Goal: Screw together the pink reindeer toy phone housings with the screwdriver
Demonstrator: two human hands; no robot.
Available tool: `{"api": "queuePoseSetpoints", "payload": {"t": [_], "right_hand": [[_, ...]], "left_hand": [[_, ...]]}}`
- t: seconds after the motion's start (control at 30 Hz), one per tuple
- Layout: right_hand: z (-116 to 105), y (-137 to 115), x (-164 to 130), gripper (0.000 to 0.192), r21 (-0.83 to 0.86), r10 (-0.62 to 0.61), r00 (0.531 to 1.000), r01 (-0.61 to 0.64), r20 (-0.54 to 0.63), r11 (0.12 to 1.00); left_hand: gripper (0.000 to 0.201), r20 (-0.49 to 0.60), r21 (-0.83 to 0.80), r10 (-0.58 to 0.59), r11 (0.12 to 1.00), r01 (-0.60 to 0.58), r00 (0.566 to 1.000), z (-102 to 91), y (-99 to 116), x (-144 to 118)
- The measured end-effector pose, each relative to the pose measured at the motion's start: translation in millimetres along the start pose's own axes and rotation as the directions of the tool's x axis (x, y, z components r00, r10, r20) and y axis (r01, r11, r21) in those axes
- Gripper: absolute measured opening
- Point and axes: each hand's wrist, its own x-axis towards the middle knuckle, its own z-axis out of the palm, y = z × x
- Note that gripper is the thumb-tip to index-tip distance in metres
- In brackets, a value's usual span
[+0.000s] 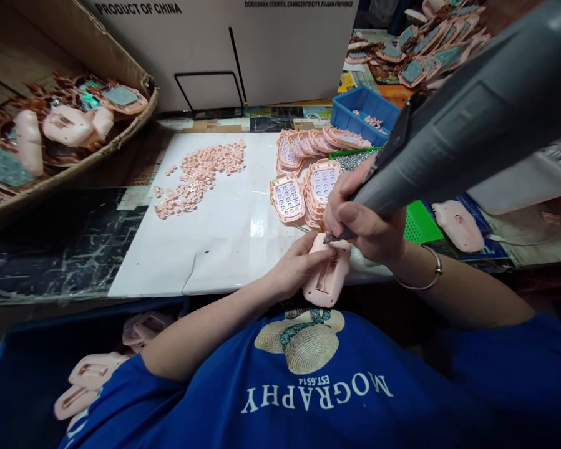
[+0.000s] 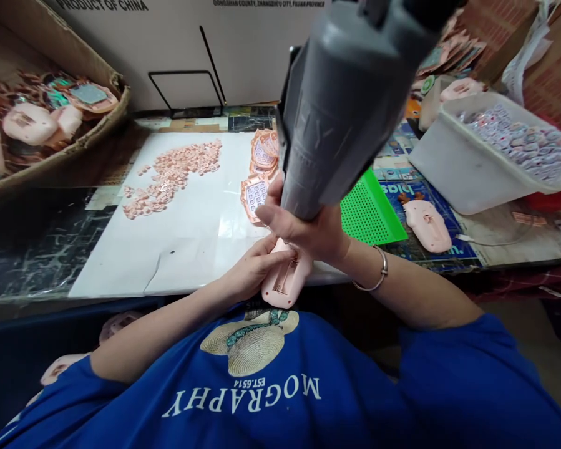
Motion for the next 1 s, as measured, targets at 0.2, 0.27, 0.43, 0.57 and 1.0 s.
{"api": "queuePoseSetpoints", "payload": {"t": [0.2, 0.27, 0.43, 0.57, 1.0], "right_hand": [[-19.6, -26.8, 33.2, 0.027, 0.032, -0.241, 0.961, 0.247, -0.137, 0.968], [-39.2, -23.0, 50.3, 0.024, -0.146, -0.338, 0.906, 0.309, -0.255, 0.940], [-90.6, 26.1, 86.8, 0.040, -0.298, -0.301, 0.883, 0.197, -0.359, 0.934], [-102.1, 52.6, 96.9, 0.051, -0.265, -0.263, 0.882, 0.166, -0.390, 0.950], [-104.3, 63.4, 96.7, 0.051, -0.247, -0.197, 0.885, 0.097, -0.422, 0.964]], "left_hand": [[0.038, -0.003, 0.064, -0.021, 0.998, 0.021, 1.000, 1.1, 7.9, -14.2], [0.038, 0.078, 0.030, -0.141, 0.990, 0.139, 0.987, -3.3, 7.2, -22.6], [0.040, 0.282, -0.057, -0.351, 0.923, 0.381, 0.893, -11.2, 2.1, -32.6], [0.043, 0.198, -0.174, -0.171, 0.963, 0.207, 0.965, -9.0, 9.2, -24.9], [0.037, -0.113, -0.266, 0.060, 0.960, -0.089, 0.992, -14.6, 12.3, -10.0]]}}
